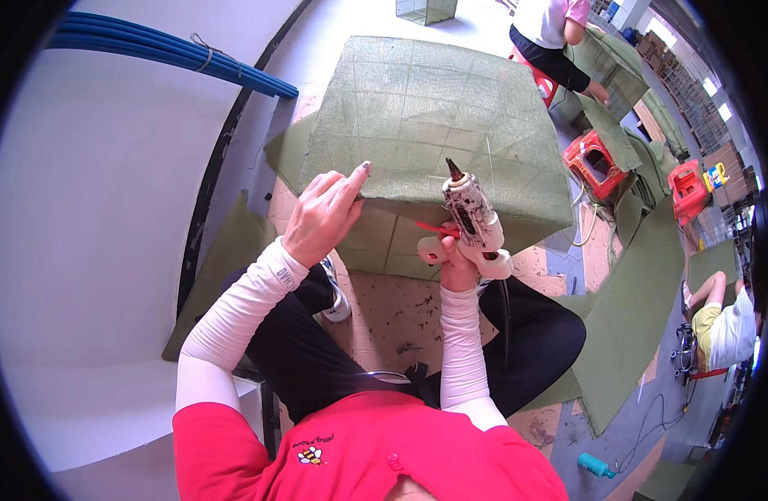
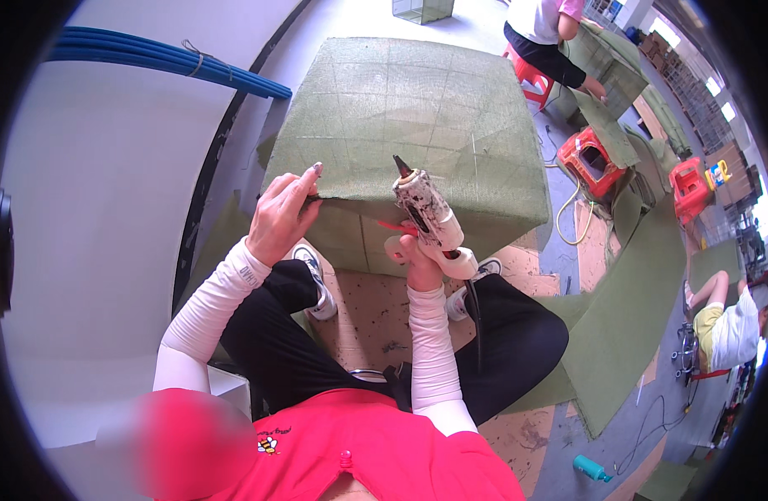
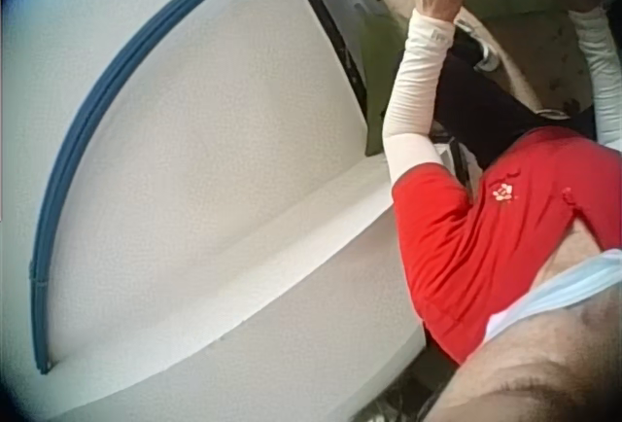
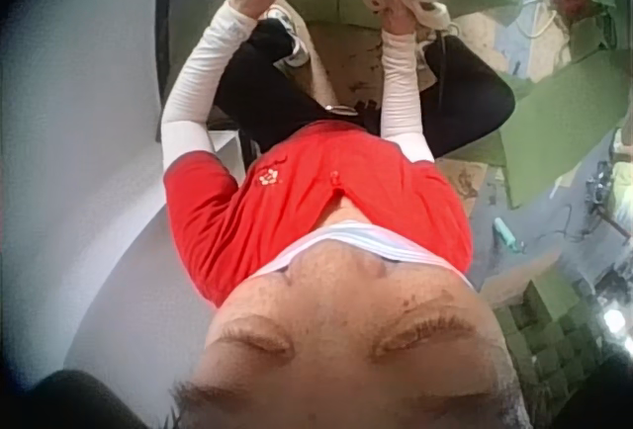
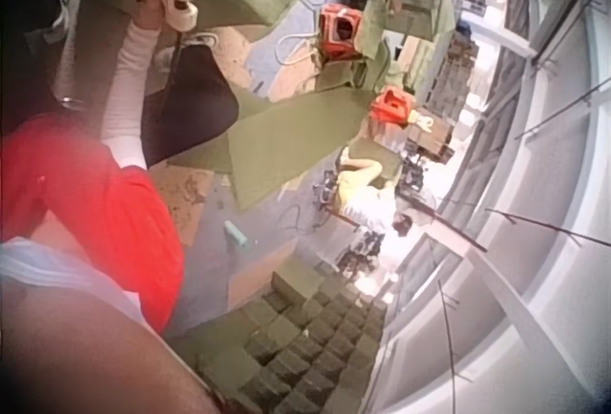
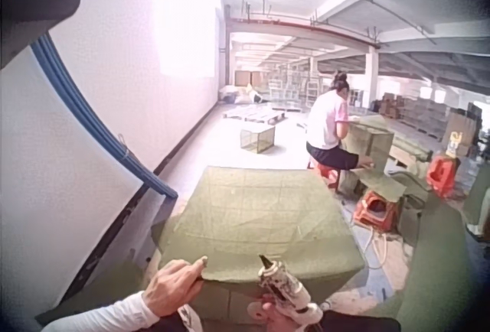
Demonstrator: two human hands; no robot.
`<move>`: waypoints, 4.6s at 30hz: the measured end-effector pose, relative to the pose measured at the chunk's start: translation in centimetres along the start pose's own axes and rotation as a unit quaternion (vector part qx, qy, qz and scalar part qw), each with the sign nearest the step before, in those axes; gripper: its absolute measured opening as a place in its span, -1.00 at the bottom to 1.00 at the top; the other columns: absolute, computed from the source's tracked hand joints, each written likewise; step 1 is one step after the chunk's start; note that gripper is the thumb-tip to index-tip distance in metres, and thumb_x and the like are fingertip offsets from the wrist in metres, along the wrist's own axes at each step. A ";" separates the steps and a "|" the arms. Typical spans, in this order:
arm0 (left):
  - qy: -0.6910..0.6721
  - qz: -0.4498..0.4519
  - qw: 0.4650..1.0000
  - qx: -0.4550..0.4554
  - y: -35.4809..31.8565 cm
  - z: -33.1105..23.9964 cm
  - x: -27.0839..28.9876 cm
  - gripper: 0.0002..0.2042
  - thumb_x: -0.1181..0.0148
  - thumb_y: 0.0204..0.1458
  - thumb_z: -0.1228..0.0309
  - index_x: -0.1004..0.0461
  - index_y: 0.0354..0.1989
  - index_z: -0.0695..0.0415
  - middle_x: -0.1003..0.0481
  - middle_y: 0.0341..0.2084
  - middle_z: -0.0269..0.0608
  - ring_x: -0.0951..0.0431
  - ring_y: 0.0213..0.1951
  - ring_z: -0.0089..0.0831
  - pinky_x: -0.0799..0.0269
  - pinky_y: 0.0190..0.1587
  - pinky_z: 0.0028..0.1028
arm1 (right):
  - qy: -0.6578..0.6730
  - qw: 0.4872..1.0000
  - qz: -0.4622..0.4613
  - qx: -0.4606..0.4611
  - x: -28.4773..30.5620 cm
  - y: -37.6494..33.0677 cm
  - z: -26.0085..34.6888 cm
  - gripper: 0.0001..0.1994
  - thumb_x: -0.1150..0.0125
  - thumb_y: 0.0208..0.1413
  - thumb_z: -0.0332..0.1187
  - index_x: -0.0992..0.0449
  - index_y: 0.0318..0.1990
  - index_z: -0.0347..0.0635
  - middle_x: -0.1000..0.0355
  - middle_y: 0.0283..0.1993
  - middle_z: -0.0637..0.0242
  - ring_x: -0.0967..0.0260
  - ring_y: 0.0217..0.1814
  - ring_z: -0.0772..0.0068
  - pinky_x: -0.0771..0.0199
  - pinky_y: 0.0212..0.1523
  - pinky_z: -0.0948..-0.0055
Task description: Apply hot glue to the edges of a green foam sheet and fold it to assemble a cube structure.
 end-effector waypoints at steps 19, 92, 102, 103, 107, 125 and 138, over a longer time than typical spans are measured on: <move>0.024 -0.003 0.999 0.043 -0.5 -0.6 -0.1 -0.40 -0.21 -0.25 0.66 -0.25 0.10 0.32 -0.44 -0.45 -0.17 -0.45 -0.36 -0.27 -0.39 -0.23 -0.36 | -0.057 0.998 0.011 0.004 0.2 -0.2 0.0 -0.62 -0.31 -0.02 -0.17 -0.45 -0.13 -0.23 -0.41 -0.17 0.36 -0.33 -0.15 0.48 -0.36 -0.14 0.46; 0.016 0.053 0.998 0.027 -1.5 2.6 4.2 -0.35 -0.23 -0.21 0.67 -0.19 0.17 0.26 -0.44 -0.43 -0.15 -0.43 -0.37 -0.27 -0.39 -0.23 -0.35 | -0.060 0.997 -0.008 0.036 0.3 0.3 0.0 -0.70 -0.34 -0.07 -0.38 -0.42 -0.18 -0.24 -0.38 -0.22 0.33 -0.32 -0.22 0.45 -0.34 -0.13 0.45; -0.024 -0.023 0.993 0.118 -3.5 2.2 7.4 -0.26 -0.30 -0.25 0.65 -0.13 0.21 0.23 -0.48 -0.14 -0.07 -0.50 -0.08 -0.23 -0.42 -0.04 -0.38 | -0.051 0.998 -0.002 0.020 1.3 0.4 -0.6 -0.66 -0.34 -0.06 -0.29 -0.45 -0.17 -0.25 -0.42 -0.18 0.32 -0.33 -0.12 0.42 -0.30 -0.04 0.41; -0.029 0.004 0.995 0.099 -2.6 1.8 7.1 -0.26 -0.30 -0.25 0.65 -0.14 0.22 0.21 -0.50 -0.17 -0.06 -0.51 -0.12 -0.23 -0.41 -0.06 -0.38 | -0.053 0.999 -0.005 0.009 1.2 0.2 -0.5 -0.66 -0.34 -0.06 -0.27 -0.45 -0.17 -0.25 -0.42 -0.18 0.32 -0.33 -0.13 0.42 -0.30 -0.05 0.42; -0.021 0.053 0.997 0.057 -0.7 1.6 4.5 -0.34 -0.28 -0.25 0.68 -0.24 0.14 0.24 -0.50 -0.38 -0.12 -0.51 -0.33 -0.26 -0.43 -0.25 -0.41 | -0.058 0.998 -0.006 0.007 0.9 0.1 -0.2 -0.63 -0.35 -0.06 -0.22 -0.46 -0.15 -0.24 -0.43 -0.18 0.34 -0.33 -0.13 0.44 -0.32 -0.08 0.43; -0.090 0.045 0.993 0.055 3.4 -3.3 0.9 -0.30 -0.32 -0.28 0.64 -0.22 0.17 0.18 -0.51 -0.30 -0.12 -0.52 -0.23 -0.24 -0.42 -0.15 -0.38 | -0.041 0.999 -0.004 -0.004 -0.6 0.1 1.4 -0.67 -0.32 -0.03 -0.25 -0.44 -0.16 -0.23 -0.41 -0.28 0.40 -0.30 -0.36 0.58 -0.31 -0.38 0.60; -0.085 0.058 0.993 0.059 2.2 -3.1 -1.9 -0.34 -0.28 -0.25 0.66 -0.24 0.15 0.20 -0.46 -0.48 -0.17 -0.49 -0.41 -0.29 -0.44 -0.31 -0.41 | -0.092 0.991 0.015 0.094 -0.5 -0.5 0.6 -0.65 -0.23 0.05 -0.23 -0.37 -0.09 -0.24 -0.16 -0.61 0.51 0.01 -0.59 0.68 0.12 -0.57 0.62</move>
Point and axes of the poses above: each hand's wrist, its own y-axis towards the middle knuckle, its own x-axis out of the back of the hand, z = x × y, the point moved 1 cm from there along y, towards the middle knuckle
